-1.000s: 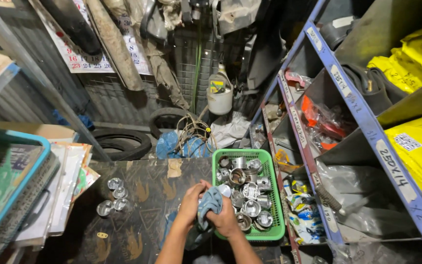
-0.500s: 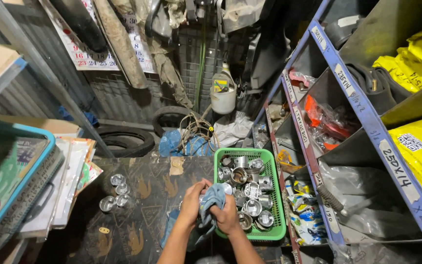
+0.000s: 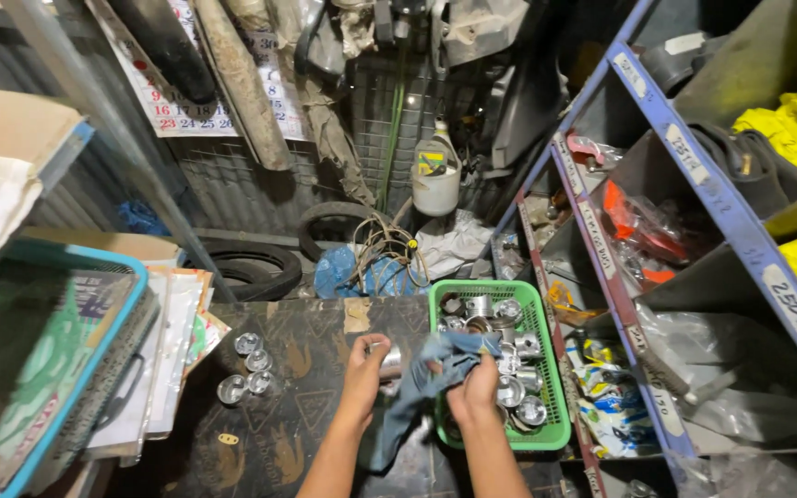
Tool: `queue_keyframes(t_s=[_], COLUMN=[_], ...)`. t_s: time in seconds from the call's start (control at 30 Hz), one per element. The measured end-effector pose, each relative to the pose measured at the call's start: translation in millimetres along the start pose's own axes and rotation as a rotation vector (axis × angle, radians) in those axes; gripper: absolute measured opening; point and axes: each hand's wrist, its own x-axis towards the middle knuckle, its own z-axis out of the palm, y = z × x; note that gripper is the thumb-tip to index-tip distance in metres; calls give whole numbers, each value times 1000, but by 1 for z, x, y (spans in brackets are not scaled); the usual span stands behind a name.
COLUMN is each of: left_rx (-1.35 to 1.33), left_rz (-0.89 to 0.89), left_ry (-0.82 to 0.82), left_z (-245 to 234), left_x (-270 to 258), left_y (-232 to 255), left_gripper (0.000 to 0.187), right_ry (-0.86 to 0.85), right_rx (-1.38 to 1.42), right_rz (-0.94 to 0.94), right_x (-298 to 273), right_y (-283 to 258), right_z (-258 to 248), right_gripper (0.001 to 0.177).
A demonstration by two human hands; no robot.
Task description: The person wipes small, cylindrical metal parts with a blue cloth in a cluttered workshop. They pick up the parts from a green basket, clean them individually, and place them back into the basket or on the table.
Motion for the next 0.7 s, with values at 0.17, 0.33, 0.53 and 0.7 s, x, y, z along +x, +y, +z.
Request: queue_keyframes(t_s=[0.17, 0.33, 0.53, 0.7], left_rx=[66, 295, 513, 815], left_rz=[188, 347, 427, 619], left_ry=[92, 181, 102, 190], left_z=[-11, -21, -26, -26], left_x=[6, 13, 7, -18], left_y=[2, 9, 7, 35], left_gripper=[40, 33, 26, 19], right_ry=[-368, -481, -235, 46], right_rx=[-129, -856, -955, -596], right_rz=[54, -366, -399, -148], right_x=[-27, -37, -20, -5], right_y=[17, 69, 98, 121], right_z=[38, 46, 44, 22], right_gripper=[62, 39, 66, 25])
